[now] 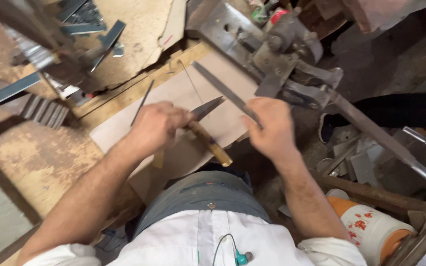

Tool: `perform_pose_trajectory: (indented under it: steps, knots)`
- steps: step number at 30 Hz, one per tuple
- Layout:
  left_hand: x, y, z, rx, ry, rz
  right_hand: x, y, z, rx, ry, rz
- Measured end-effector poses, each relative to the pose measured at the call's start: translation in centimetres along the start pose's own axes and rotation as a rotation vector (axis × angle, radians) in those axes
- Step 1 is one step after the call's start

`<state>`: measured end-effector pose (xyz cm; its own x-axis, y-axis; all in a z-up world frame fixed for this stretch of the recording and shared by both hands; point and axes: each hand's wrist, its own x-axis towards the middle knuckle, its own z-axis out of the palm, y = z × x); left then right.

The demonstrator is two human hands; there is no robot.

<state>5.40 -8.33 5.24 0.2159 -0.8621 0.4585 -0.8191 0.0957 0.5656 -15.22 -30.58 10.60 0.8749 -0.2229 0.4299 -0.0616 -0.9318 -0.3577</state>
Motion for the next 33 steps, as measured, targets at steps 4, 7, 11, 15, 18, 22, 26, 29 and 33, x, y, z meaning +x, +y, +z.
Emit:
perform_pose_trajectory:
  steps: [4,7,11,15,18,22,26,29,33]
  knots:
    - [8.0,-0.9,3.2,0.128,0.067,-0.183,-2.9,7.9,-6.4,-0.379,0.085,0.198]
    - [13.3,-2.4,5.2,0.112,0.176,-0.218,-5.7,12.6,-11.5,-0.449,-0.042,0.371]
    - [17.4,-4.0,7.8,0.173,0.219,-0.267,-8.4,17.1,-14.3,-0.599,-0.277,0.771]
    - [18.9,-5.4,9.4,0.23,0.175,-0.302,-7.6,18.7,-14.1,-0.721,-0.446,1.039]
    - [19.4,-5.8,10.1,0.246,0.199,-0.313,-5.5,17.9,-15.4,-0.779,-0.494,1.083]
    - [19.8,-6.0,11.4,0.198,0.154,-0.399,-2.6,16.7,-17.8,-0.993,-0.652,1.028]
    - [20.0,-5.9,13.0,0.217,0.227,-0.453,-1.1,16.3,-18.4,-1.088,-0.749,0.989]
    - [19.8,-6.2,13.5,0.197,0.254,-0.472,-1.5,17.3,-17.4,-1.048,-0.8,1.077]
    - [20.0,-5.9,13.5,0.149,0.196,-0.564,-2.8,18.9,-15.1,-0.805,-0.869,1.234]
